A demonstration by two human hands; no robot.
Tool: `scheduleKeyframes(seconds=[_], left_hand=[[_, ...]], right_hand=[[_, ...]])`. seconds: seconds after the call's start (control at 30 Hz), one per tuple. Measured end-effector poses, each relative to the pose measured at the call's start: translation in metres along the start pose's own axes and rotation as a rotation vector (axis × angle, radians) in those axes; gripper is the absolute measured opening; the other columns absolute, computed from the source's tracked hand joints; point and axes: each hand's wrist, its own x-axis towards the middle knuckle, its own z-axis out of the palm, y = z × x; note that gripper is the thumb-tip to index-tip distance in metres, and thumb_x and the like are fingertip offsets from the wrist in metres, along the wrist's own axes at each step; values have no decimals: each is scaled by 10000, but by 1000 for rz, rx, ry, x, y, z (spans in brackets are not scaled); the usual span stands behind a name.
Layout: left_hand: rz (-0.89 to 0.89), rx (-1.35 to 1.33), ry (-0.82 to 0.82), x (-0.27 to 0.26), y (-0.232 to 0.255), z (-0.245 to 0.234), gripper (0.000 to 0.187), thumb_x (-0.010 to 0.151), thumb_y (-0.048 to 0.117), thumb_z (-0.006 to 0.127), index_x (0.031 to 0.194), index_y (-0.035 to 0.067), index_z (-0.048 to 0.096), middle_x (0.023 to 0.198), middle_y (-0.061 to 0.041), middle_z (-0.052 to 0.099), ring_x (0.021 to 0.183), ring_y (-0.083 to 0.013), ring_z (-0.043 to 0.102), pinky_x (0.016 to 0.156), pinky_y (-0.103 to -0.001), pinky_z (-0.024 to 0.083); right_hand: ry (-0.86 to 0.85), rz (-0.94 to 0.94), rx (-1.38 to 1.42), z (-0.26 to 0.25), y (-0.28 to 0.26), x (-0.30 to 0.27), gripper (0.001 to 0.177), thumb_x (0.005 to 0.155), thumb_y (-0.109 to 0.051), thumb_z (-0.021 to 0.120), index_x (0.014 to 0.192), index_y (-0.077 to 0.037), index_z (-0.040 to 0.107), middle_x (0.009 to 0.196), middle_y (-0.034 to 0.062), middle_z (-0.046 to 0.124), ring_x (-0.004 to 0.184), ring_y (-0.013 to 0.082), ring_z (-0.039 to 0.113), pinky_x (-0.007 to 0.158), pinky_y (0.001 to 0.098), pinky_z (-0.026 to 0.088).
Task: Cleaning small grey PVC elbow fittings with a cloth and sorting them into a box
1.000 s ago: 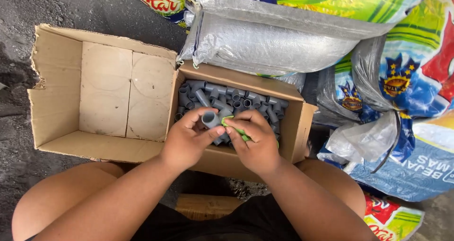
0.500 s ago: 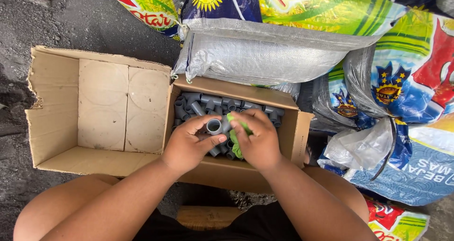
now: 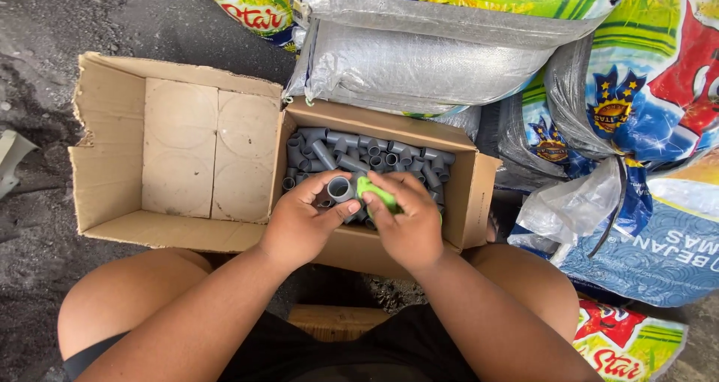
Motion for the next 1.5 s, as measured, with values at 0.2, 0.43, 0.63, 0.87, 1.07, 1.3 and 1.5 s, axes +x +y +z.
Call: scheduleKeyframes(seconds=[0.2, 0.43, 0.63, 0.87, 1.07, 1.3, 1.5], left_hand=[[-61, 126, -20, -40, 32, 3, 422, 892, 80, 741, 1305, 156, 699, 1244, -193, 723, 1060, -312, 749, 846, -370, 661], [549, 559, -109, -39, -12, -18, 460, 847, 74, 757, 1287, 198, 714, 1258, -109, 715, 1197, -340, 675, 985, -453, 583], [721, 544, -63, -16, -38, -12, 386, 893, 35, 718, 1274, 98, 700, 1218, -136, 733, 1214, -354, 663, 1027, -490, 547], [776, 563, -15, -2, -48, -13, 333, 892, 85, 740, 1224, 91, 706, 1205, -97, 735, 1198, -317, 679, 1012, -444, 559], [953, 691, -34, 8, -59, -6, 285, 907, 60, 708, 1189, 98, 702, 1281, -126, 680, 1243, -357, 641, 1011, -467, 563], [1265, 746, 18, 37, -77, -7, 165, 943, 36, 690, 1078, 108, 751, 1213, -124, 613, 1288, -382, 597, 1124, -495, 491], [1293, 758, 23, 35, -60, -4, 181, 934, -1, 683, 1088, 82, 731, 1233, -144, 637, 1251, -414, 625, 1067, -525, 536]], right_hand=[[-25, 1, -23, -7, -29, -12, 198, 872, -38, 790, 1058, -101, 815, 893, 108, 729, 682, 242, 695, 556, 323, 515], [-32, 70, -79, -12, -15, -18, 202, 894, -9, 740, 1037, -128, 818, 891, 136, 715, 747, 285, 704, 650, 375, 539], [46, -30, -103, -9, -15, -21, 152, 984, -53, 663, 1057, -70, 795, 904, 118, 713, 761, 249, 712, 700, 353, 563], [-113, -80, -83, -12, 11, -16, 134, 891, -47, 768, 1012, -91, 803, 916, 115, 717, 794, 305, 736, 702, 397, 586], [-66, -80, -113, -10, 11, -16, 195, 889, -30, 765, 1067, -97, 808, 922, 124, 734, 795, 313, 747, 686, 395, 594], [-52, 55, -122, -17, 36, -5, 182, 906, -88, 770, 1072, -144, 819, 928, 98, 736, 811, 277, 743, 696, 374, 586], [-155, -123, -324, -9, 24, -17, 363, 963, -60, 660, 1311, -145, 720, 1095, 154, 703, 921, 363, 723, 716, 443, 608]])
